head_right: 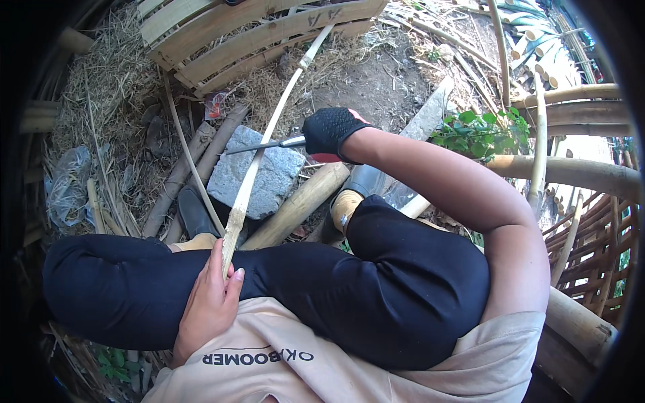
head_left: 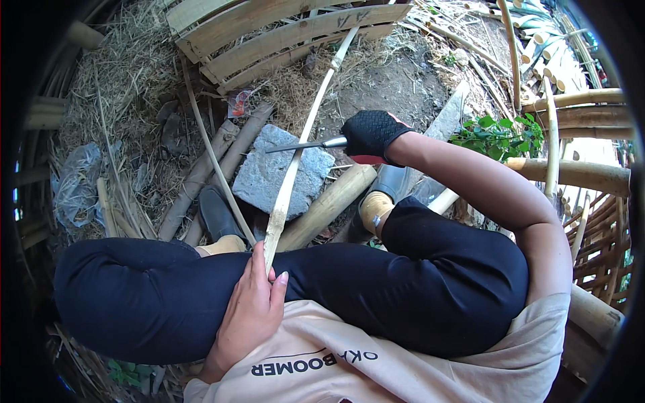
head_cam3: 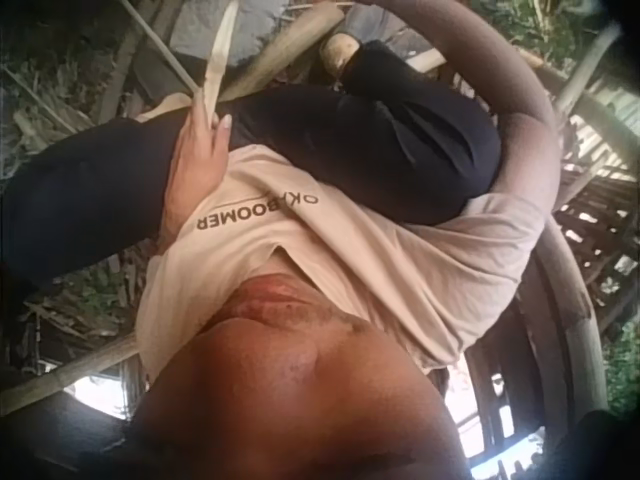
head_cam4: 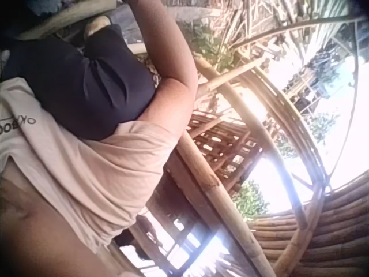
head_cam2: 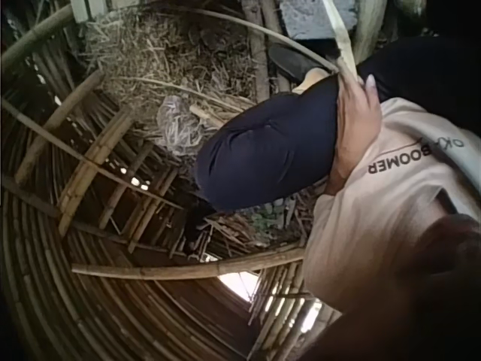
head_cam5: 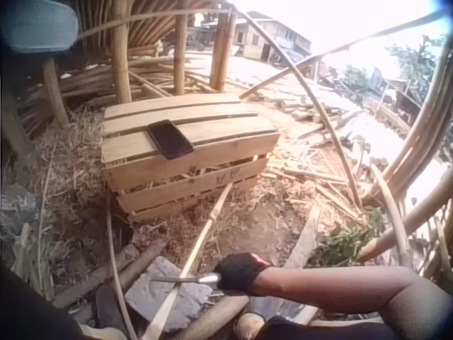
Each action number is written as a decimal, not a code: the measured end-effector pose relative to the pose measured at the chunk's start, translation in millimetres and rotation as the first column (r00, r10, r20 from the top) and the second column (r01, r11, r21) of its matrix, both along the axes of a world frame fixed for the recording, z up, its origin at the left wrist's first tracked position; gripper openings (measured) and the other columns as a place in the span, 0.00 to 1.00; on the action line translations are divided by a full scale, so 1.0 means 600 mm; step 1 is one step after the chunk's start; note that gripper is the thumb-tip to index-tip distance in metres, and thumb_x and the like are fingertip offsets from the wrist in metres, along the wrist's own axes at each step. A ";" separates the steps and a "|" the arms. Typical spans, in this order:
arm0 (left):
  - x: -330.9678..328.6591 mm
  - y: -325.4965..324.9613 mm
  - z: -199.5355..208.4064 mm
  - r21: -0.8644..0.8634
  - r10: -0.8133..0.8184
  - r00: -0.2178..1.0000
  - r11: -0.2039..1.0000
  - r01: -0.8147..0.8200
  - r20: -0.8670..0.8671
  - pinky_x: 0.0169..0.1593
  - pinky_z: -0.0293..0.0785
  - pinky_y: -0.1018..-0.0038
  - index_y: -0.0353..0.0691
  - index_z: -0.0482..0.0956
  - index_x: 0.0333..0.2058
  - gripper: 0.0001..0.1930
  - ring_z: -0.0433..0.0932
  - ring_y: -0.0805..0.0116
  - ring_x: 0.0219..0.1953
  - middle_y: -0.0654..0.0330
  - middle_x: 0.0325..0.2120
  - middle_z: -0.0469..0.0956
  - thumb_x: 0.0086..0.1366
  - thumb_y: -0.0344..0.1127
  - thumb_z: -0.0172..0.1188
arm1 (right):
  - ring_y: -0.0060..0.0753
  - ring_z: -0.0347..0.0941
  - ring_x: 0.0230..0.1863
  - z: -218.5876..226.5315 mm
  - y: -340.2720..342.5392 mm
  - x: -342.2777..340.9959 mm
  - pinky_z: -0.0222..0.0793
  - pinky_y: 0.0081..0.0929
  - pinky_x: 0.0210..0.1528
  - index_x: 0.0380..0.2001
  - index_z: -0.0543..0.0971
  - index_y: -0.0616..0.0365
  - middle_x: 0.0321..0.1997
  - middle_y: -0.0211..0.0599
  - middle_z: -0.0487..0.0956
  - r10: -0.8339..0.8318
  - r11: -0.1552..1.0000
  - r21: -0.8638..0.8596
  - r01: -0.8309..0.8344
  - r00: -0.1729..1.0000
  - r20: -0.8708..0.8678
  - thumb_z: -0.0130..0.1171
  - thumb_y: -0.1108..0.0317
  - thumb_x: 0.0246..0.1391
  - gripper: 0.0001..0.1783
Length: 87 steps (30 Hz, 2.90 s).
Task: The person shaves a piece of bamboo using a blade while holding the wood steady by hand against their leg.
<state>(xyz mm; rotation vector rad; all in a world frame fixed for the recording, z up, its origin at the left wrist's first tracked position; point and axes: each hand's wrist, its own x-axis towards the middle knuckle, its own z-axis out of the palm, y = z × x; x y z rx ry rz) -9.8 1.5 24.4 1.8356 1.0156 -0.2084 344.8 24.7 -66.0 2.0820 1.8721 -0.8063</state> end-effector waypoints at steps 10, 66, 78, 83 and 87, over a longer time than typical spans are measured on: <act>-0.007 -0.003 -0.011 0.024 0.001 1.000 1.000 -0.001 0.024 0.45 0.80 0.64 0.23 0.54 0.70 0.33 0.81 0.54 0.42 0.36 0.45 0.76 0.74 0.33 0.56 | 0.58 0.84 0.43 -0.051 0.012 0.119 0.79 0.47 0.50 0.37 0.88 0.61 0.40 0.60 0.85 -0.182 0.983 0.008 0.183 0.975 0.129 0.56 0.60 0.53 0.18; -0.003 -0.004 -0.009 -0.009 0.025 0.999 1.000 -0.024 0.029 0.43 0.75 0.56 0.20 0.53 0.68 0.36 0.76 0.46 0.36 0.41 0.36 0.73 0.72 0.35 0.59 | 0.56 0.85 0.43 -0.010 0.026 0.092 0.80 0.46 0.47 0.38 0.88 0.58 0.40 0.56 0.86 -0.249 0.968 0.029 0.248 0.950 0.191 0.57 0.63 0.54 0.15; 0.006 -0.004 -0.002 -0.007 0.017 1.000 1.000 -0.017 0.004 0.41 0.76 0.61 0.21 0.52 0.69 0.37 0.76 0.52 0.33 0.41 0.38 0.74 0.71 0.35 0.60 | 0.56 0.86 0.41 0.008 0.001 0.043 0.80 0.49 0.46 0.38 0.88 0.60 0.38 0.56 0.86 -0.178 0.984 -0.013 0.180 0.978 0.114 0.56 0.61 0.54 0.17; 0.007 -0.002 0.004 -0.010 0.011 1.000 1.000 -0.011 -0.026 0.42 0.75 0.60 0.21 0.51 0.69 0.37 0.76 0.52 0.34 0.41 0.38 0.74 0.71 0.35 0.60 | 0.58 0.84 0.40 0.023 0.010 -0.018 0.80 0.47 0.46 0.34 0.88 0.57 0.35 0.54 0.86 -0.093 0.995 -0.022 0.094 0.994 0.051 0.58 0.61 0.53 0.15; -0.001 -0.004 -0.007 -0.004 0.022 0.999 1.000 -0.022 0.035 0.44 0.75 0.58 0.21 0.51 0.69 0.36 0.76 0.49 0.36 0.41 0.38 0.74 0.72 0.35 0.59 | 0.57 0.85 0.40 0.002 0.015 0.014 0.80 0.47 0.47 0.34 0.88 0.57 0.35 0.54 0.86 -0.034 0.999 0.012 0.034 0.997 0.073 0.58 0.61 0.53 0.15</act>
